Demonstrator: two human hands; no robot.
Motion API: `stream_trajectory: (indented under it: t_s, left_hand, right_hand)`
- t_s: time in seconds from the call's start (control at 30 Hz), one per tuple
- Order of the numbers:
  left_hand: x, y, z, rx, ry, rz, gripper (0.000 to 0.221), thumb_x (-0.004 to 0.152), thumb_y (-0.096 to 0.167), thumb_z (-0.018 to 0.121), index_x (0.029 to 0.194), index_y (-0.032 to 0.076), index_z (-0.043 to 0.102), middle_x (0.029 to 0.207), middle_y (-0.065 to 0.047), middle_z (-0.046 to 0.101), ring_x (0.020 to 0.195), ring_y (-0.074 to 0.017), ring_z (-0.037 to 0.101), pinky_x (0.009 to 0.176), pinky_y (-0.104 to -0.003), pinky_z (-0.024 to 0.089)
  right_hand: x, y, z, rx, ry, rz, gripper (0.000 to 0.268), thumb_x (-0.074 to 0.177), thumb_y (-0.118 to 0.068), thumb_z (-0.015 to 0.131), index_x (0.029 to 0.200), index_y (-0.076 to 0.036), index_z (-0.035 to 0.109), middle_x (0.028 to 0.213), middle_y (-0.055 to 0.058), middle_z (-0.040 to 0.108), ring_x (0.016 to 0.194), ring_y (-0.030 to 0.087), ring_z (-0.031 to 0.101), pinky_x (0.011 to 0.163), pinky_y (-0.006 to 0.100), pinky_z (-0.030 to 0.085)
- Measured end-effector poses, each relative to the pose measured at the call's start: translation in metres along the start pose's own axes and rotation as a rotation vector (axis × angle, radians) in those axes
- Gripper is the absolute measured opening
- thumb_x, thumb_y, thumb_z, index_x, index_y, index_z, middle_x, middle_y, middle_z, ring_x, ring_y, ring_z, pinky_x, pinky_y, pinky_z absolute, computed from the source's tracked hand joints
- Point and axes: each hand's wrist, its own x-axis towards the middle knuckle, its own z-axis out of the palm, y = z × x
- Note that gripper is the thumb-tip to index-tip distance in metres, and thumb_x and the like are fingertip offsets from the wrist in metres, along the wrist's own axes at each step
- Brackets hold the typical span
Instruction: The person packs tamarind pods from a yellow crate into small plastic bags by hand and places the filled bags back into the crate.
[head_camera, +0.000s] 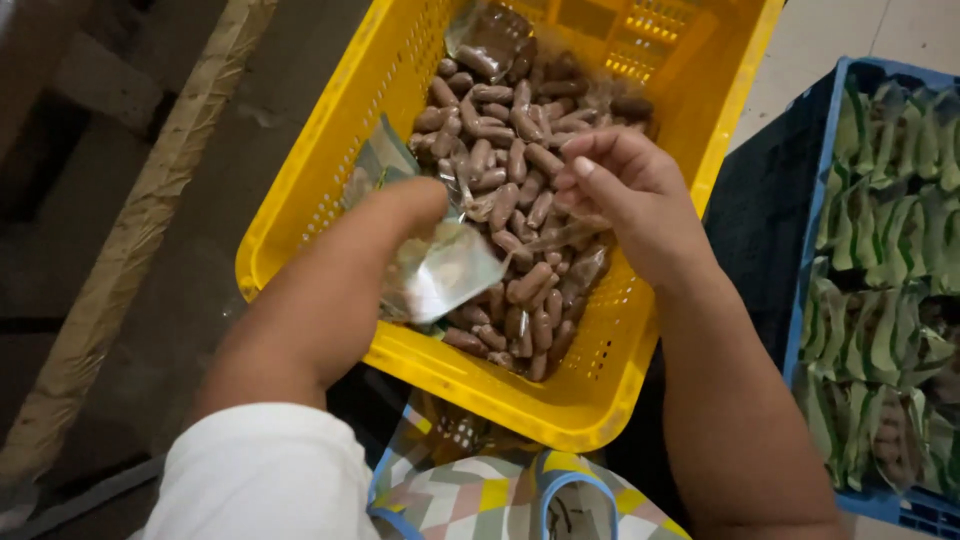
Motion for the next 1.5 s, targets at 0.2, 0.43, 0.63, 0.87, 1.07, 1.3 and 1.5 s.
stream_trajectory:
  t_s: [0.2, 0.43, 0.63, 0.87, 1.07, 1.3, 1.5]
  left_hand:
    - [-0.059, -0.004, -0.070, -0.342, 0.181, -0.011, 0.024, 0.079, 0.023, 0.080, 0.089, 0.001, 0.078, 0.088, -0.020, 0.075, 0.096, -0.0431, 0.072, 0.084, -0.054, 0.058]
    - [-0.107, 0.054, -0.119, -0.763, 0.587, 0.164, 0.030, 0.084, 0.028, 0.078, 0.087, -0.001, 0.072, 0.077, -0.024, 0.069, 0.080, -0.0373, 0.069, 0.071, -0.053, 0.048]
    - [-0.125, 0.110, -0.157, -1.201, 0.473, 0.311, 0.039, 0.098, 0.044, 0.061, 0.096, 0.009, 0.078, 0.083, -0.005, 0.077, 0.079, -0.0136, 0.074, 0.060, -0.025, 0.059]
    - [-0.133, 0.140, -0.191, -1.084, 0.519, 0.332, 0.018, 0.096, 0.027, 0.067, 0.107, 0.014, 0.071, 0.089, 0.003, 0.068, 0.081, -0.0099, 0.061, 0.075, -0.028, 0.053]
    - [-0.121, 0.139, -0.188, -1.142, 0.522, 0.465, 0.008, 0.090, 0.010, 0.078, 0.087, 0.011, 0.071, 0.078, 0.000, 0.067, 0.072, -0.0108, 0.061, 0.065, -0.028, 0.054]
    - [-0.107, 0.115, -0.180, -1.172, 0.420, 0.243, 0.008, 0.102, 0.014, 0.061, 0.104, 0.011, 0.067, 0.089, -0.001, 0.069, 0.067, -0.0080, 0.057, 0.052, -0.019, 0.047]
    - [-0.041, 0.110, -0.145, -0.679, 0.289, 0.061, 0.042, 0.097, 0.016, 0.063, 0.138, 0.010, 0.061, 0.128, -0.015, 0.066, 0.104, -0.0290, 0.067, 0.082, -0.043, 0.056]
  right_hand:
    - [0.010, 0.007, 0.001, -0.058, -0.021, 0.088, 0.020, 0.101, -0.011, 0.064, 0.120, -0.006, 0.067, 0.094, 0.010, 0.075, 0.082, 0.014, 0.075, 0.069, 0.023, 0.062]
    - [0.017, 0.005, 0.009, -0.034, -0.134, 0.199, 0.034, 0.093, -0.013, 0.073, 0.124, 0.000, 0.072, 0.098, 0.013, 0.076, 0.084, 0.016, 0.072, 0.070, 0.033, 0.064]
    - [0.017, -0.017, 0.016, 0.164, 0.053, 0.062, 0.021, 0.092, -0.010, 0.076, 0.101, 0.007, 0.069, 0.068, 0.012, 0.067, 0.058, 0.017, 0.069, 0.048, 0.026, 0.058]
    - [0.030, -0.004, -0.019, -0.038, 0.286, 0.096, 0.014, 0.097, -0.018, 0.070, 0.105, -0.008, 0.076, 0.094, 0.003, 0.078, 0.079, 0.012, 0.074, 0.073, 0.027, 0.064]
    - [0.030, -0.002, -0.030, 0.093, 0.258, -0.082, 0.030, 0.098, -0.035, 0.071, 0.077, -0.013, 0.072, 0.071, -0.001, 0.069, 0.060, 0.006, 0.061, 0.053, 0.023, 0.048]
    - [0.034, 0.004, -0.060, -0.562, 0.459, -0.293, 0.018, 0.107, -0.015, 0.071, 0.093, -0.007, 0.064, 0.064, 0.003, 0.059, 0.052, 0.009, 0.052, 0.049, 0.025, 0.044]
    - [0.038, 0.010, -0.059, -0.617, 0.485, -0.301, 0.015, 0.108, -0.014, 0.068, 0.121, -0.008, 0.071, 0.074, 0.000, 0.059, 0.054, 0.007, 0.046, 0.048, 0.026, 0.040]
